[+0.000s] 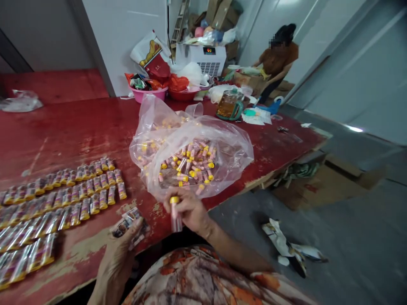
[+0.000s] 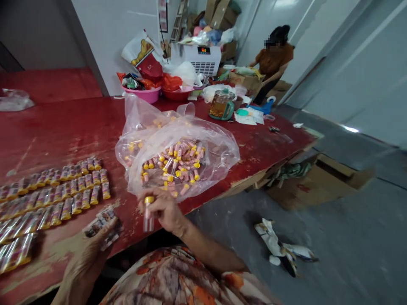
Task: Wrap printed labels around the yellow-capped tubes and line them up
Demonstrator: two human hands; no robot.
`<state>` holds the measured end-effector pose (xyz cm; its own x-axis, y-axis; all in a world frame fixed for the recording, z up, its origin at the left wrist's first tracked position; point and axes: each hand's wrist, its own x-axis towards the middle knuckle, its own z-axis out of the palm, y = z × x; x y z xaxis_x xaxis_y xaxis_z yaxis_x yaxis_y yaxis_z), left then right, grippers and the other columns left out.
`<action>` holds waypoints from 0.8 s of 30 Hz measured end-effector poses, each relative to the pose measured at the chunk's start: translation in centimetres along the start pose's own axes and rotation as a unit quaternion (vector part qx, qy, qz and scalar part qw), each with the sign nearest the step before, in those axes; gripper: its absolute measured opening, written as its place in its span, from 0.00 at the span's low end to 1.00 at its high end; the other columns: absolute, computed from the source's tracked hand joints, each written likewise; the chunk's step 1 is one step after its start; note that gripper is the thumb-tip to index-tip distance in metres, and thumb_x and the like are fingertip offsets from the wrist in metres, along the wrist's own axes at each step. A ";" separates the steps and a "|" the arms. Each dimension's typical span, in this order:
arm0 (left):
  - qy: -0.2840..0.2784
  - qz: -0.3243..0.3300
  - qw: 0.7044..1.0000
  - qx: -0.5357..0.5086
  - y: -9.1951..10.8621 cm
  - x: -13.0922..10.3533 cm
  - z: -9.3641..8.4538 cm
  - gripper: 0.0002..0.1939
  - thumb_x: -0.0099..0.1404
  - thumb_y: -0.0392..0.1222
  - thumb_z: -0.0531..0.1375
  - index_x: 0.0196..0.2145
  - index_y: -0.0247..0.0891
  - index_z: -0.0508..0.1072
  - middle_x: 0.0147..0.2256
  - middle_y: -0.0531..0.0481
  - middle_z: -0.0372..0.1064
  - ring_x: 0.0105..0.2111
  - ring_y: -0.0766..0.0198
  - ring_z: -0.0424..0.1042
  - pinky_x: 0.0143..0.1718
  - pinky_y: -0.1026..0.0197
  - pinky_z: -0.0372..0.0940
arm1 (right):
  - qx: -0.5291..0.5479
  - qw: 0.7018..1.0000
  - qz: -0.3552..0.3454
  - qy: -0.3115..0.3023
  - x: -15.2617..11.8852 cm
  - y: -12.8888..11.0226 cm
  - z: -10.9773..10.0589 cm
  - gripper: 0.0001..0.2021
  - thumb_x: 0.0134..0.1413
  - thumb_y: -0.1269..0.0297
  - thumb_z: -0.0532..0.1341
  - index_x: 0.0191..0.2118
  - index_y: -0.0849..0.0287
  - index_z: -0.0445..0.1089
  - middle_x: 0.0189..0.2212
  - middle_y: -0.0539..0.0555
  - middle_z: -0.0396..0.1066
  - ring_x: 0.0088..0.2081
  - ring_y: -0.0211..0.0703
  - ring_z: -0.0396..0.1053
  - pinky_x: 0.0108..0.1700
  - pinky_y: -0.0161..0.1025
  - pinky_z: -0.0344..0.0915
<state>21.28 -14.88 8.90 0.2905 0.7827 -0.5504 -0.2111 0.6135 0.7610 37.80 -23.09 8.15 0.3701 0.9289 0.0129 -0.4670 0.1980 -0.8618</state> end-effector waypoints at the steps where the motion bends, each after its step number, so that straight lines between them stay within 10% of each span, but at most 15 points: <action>1: -0.005 -0.004 1.000 0.014 -0.1 -0.1 0.0 0.19 0.41 0.28 0.72 0.32 0.34 0.74 0.27 0.52 0.77 0.24 0.63 0.76 0.25 0.68 0.71 | -0.037 0.999 0.022 0.007 -0.1 0.9 0.9 0.08 0.40 0.65 0.62 0.30 0.60 0.71 0.20 0.46 0.63 0.21 0.31 0.54 0.23 0.30 0.50; 10: -0.028 -0.025 0.999 0.025 -0.4 0.4 -0.3 0.18 0.42 0.33 0.73 0.33 0.35 0.76 0.29 0.50 0.78 0.27 0.61 0.77 0.27 0.66 0.72 | -0.252 0.967 0.020 -0.001 1.4 2.5 2.7 0.01 0.37 0.68 0.63 0.22 0.59 0.72 0.20 0.45 0.67 0.24 0.32 0.59 0.28 0.31 0.55; 24: 0.004 0.021 0.997 -0.077 -0.4 1.5 -2.0 0.19 0.41 0.35 0.73 0.33 0.33 0.76 0.31 0.49 0.77 0.28 0.61 0.75 0.33 0.60 0.73 | -0.146 0.984 0.072 -0.078 1.2 1.4 -0.7 0.14 0.49 0.56 0.66 0.39 0.58 0.71 0.32 0.50 0.69 0.26 0.33 0.66 0.28 0.33 0.64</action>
<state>19.95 -13.73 7.07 0.2702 0.8087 -0.5226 -0.3644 0.5882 0.7219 38.19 -21.90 6.56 0.1779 0.9821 -0.0615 -0.2461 -0.0161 -0.9691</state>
